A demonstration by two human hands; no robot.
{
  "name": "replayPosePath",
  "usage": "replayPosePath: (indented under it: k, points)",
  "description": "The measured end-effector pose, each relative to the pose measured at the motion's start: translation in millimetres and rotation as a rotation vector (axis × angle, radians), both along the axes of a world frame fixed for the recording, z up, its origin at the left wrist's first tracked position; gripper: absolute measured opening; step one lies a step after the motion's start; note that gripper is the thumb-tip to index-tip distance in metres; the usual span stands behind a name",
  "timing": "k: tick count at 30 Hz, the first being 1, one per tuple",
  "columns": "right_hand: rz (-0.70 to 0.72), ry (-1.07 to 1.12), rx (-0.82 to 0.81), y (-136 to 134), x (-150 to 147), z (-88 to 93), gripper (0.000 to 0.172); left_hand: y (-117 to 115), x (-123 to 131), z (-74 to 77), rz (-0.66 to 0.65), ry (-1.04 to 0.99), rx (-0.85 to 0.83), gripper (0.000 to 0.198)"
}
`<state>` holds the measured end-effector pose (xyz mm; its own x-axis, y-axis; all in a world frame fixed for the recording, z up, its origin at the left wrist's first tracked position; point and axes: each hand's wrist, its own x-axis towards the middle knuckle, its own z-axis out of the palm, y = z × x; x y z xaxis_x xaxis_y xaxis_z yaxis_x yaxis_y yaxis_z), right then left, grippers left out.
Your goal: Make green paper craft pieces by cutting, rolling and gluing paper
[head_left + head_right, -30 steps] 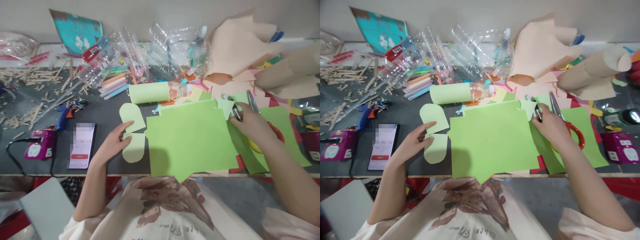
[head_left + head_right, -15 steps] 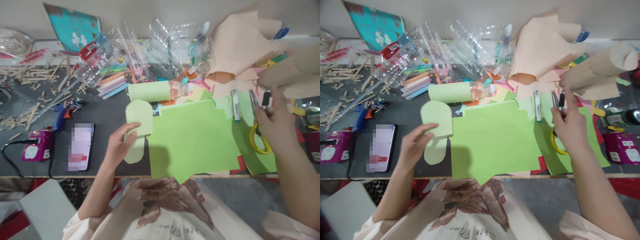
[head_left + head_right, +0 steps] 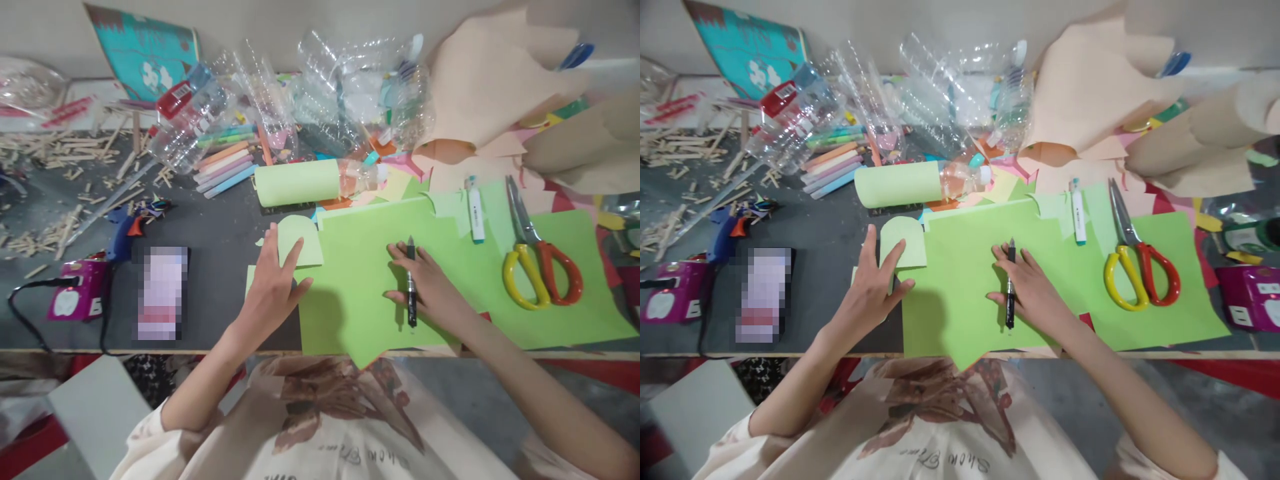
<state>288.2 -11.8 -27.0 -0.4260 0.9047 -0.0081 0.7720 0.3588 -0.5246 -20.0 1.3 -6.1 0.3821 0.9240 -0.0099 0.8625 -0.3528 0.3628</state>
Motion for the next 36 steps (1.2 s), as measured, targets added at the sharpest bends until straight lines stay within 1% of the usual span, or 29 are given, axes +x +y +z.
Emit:
replayPosePath:
  k: [3,6,8,11,15,18,21,24,26,28,29,30,32,34,36]
  points:
    - [0.034,-0.122,0.071,-10,8,-8.4,0.044,0,6,-3.8,-0.118,0.053,-0.011,0.056]
    - [0.029,-0.171,0.083,-20,16,-8.7,0.052,1,17,-4.1,-0.259,0.149,-0.031,0.050]
    - [0.018,-0.190,0.072,-25,18,-7.4,0.052,2,26,-3.3,-0.317,0.196,-0.021,0.052]
    - [0.017,-0.186,0.071,-26,18,-6.3,0.048,5,38,-3.6,-0.368,0.234,0.026,0.057]
    - [0.012,-0.104,0.082,-19,18,-5.1,0.049,7,46,-7.3,-0.470,0.259,0.066,0.060]
    - [-0.028,-0.031,0.073,-9,13,-1.1,0.048,6,50,-10.2,-0.568,0.266,0.067,0.060]
    - [-0.066,0.063,0.066,8,-3,6.4,0.043,7,55,-13.2,-0.583,0.245,0.105,0.061]
    - [-0.105,0.239,0.058,34,-34,12.5,0.034,10,61,-17.2,-0.540,0.194,0.157,0.060]
    - [-0.166,0.400,0.035,52,-57,12.9,0.025,14,65,-19.0,-0.505,0.148,0.170,0.059]
    - [-0.234,0.547,-0.003,64,-74,10.9,0.024,18,68,-18.5,-0.493,0.109,0.171,0.058]
    - [-0.258,0.584,-0.010,68,-79,9.9,0.023,19,68,-17.0,-0.493,0.101,0.170,0.058]
    - [-0.264,0.596,-0.014,70,-81,9.2,0.023,21,69,-14.8,-0.494,0.105,0.167,0.057]
    - [-0.238,0.521,0.002,68,-77,9.3,0.021,21,68,-9.5,-0.500,0.131,0.147,0.054]
    - [-0.175,0.355,0.044,60,-65,10.6,0.020,18,66,-5.2,-0.523,0.153,0.109,0.052]
    - [-0.100,0.204,0.088,50,-51,11.0,0.024,12,64,-3.9,-0.548,0.163,0.073,0.055]
